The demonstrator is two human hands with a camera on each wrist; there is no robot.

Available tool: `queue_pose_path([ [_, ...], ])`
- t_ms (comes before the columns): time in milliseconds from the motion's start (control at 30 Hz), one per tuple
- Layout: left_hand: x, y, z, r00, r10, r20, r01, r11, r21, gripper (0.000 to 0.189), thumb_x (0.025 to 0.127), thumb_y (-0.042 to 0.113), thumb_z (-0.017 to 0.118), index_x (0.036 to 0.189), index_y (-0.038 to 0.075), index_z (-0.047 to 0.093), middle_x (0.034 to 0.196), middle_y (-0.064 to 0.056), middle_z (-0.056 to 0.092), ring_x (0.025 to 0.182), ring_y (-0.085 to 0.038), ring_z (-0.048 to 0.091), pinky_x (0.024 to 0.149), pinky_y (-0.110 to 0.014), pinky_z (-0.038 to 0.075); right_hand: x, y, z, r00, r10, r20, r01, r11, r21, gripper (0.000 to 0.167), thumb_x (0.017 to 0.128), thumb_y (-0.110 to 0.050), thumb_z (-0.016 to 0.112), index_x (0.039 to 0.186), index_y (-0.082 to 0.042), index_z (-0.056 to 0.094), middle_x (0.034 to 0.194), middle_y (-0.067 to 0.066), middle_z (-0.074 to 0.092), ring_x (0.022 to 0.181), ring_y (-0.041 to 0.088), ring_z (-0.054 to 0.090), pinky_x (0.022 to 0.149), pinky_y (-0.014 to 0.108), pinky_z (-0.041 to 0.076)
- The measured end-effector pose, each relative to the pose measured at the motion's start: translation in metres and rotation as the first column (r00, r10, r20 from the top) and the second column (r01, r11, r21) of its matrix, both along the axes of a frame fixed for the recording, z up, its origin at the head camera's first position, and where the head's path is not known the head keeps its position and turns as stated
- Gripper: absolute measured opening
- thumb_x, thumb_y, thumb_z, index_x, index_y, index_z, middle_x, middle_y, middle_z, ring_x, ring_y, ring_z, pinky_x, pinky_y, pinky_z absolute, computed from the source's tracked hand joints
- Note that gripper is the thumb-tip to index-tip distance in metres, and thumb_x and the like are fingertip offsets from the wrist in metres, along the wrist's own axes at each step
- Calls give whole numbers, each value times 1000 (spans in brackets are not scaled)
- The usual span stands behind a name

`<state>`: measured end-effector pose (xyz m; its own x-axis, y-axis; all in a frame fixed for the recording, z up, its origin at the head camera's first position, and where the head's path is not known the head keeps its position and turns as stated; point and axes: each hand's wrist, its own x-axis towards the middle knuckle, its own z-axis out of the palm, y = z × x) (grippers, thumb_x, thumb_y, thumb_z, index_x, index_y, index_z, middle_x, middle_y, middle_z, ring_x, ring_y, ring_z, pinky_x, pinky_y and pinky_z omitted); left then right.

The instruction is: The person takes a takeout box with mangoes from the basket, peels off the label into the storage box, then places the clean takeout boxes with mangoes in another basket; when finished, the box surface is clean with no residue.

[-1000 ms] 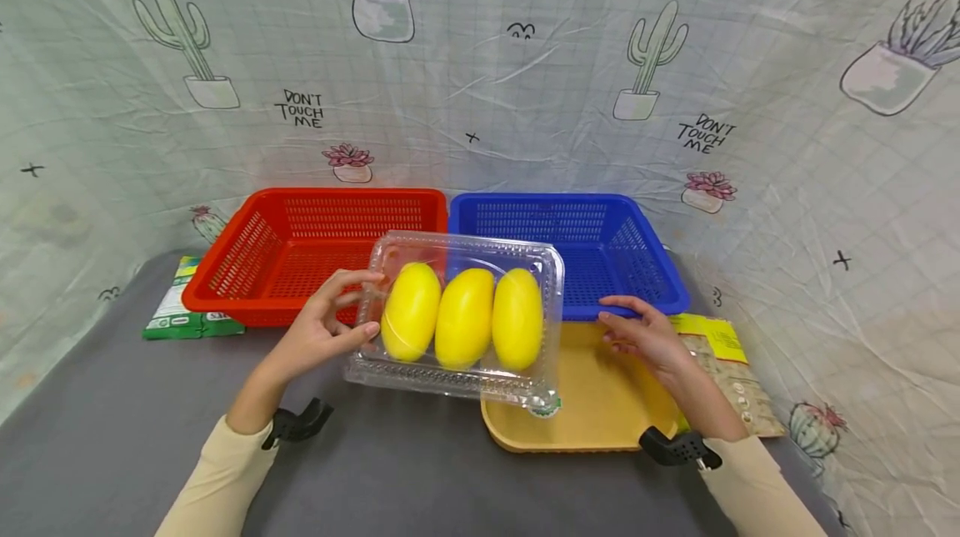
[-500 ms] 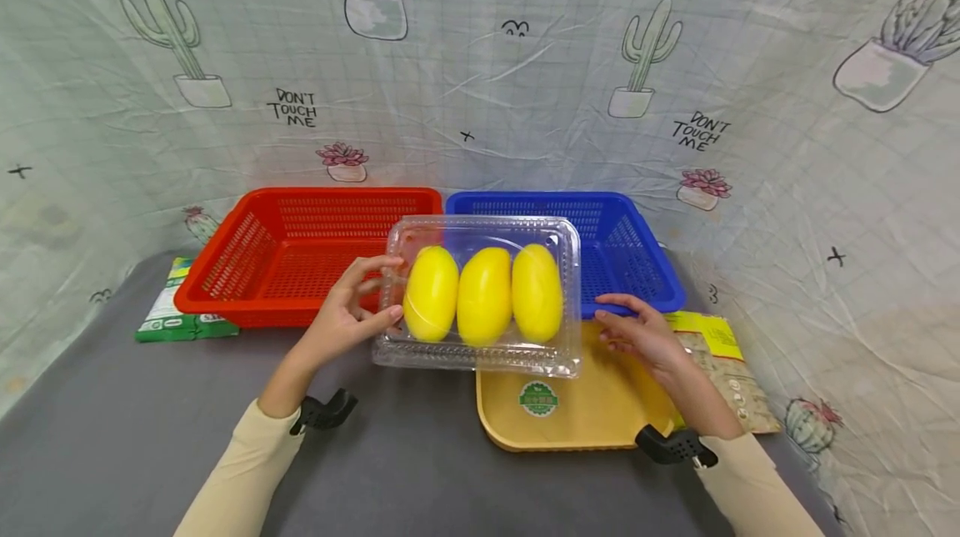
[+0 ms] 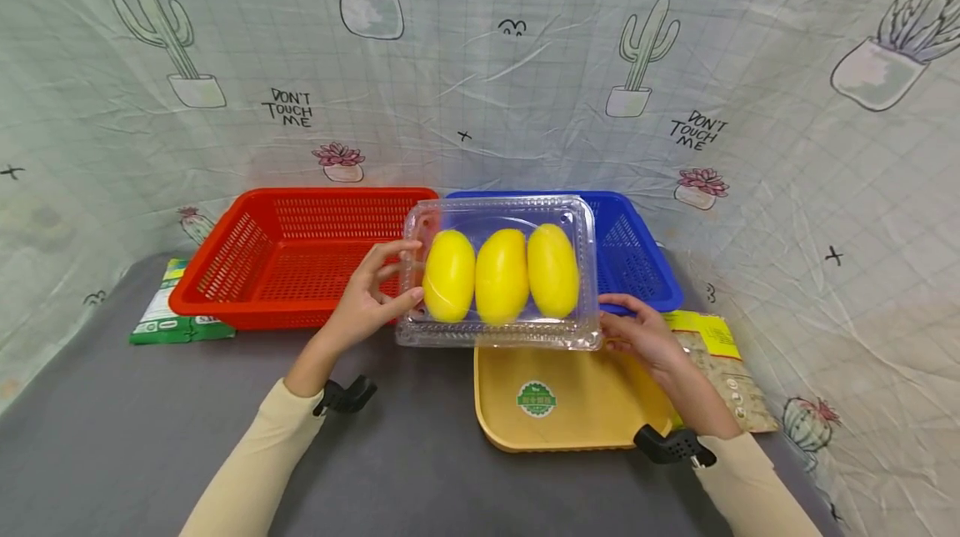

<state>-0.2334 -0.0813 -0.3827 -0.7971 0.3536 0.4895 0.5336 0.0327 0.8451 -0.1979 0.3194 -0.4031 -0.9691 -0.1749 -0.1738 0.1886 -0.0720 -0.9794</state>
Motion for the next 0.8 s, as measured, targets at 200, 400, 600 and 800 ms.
queue_pose_path([
  [200,-10,13,2,1000,26,-11,-26,1000,-4,58,84,1,69,138,11,49,133,-16,42,126,-38,49,69,-36,59,0,0,0,1000,15,-8,-15,999,-29,34,96,5,51,103,-27,60,85,-4,68,70,12,64,66,25,55],
  [400,-16,25,4,994,88,-61,-89,996,-17,57,82,6,71,136,7,51,131,-16,46,123,-33,45,104,-46,44,1,-2,3,999,-17,42,18,1000,-4,22,97,-5,58,103,-26,59,85,-3,70,73,14,68,68,25,55],
  [600,-23,37,2,994,105,-44,-105,994,-10,54,85,12,70,136,13,51,128,-16,46,122,-36,46,107,-48,41,1,-2,2,1000,-13,28,13,1000,4,17,97,-8,59,100,-25,63,88,-3,73,73,13,67,68,26,54],
  [800,-28,48,0,991,130,6,-130,991,-23,54,86,18,70,137,17,50,127,-14,45,124,-34,47,106,-49,41,1,-1,3,999,-18,47,16,999,32,17,97,-11,61,101,-26,66,90,-4,74,76,13,68,72,26,55],
])
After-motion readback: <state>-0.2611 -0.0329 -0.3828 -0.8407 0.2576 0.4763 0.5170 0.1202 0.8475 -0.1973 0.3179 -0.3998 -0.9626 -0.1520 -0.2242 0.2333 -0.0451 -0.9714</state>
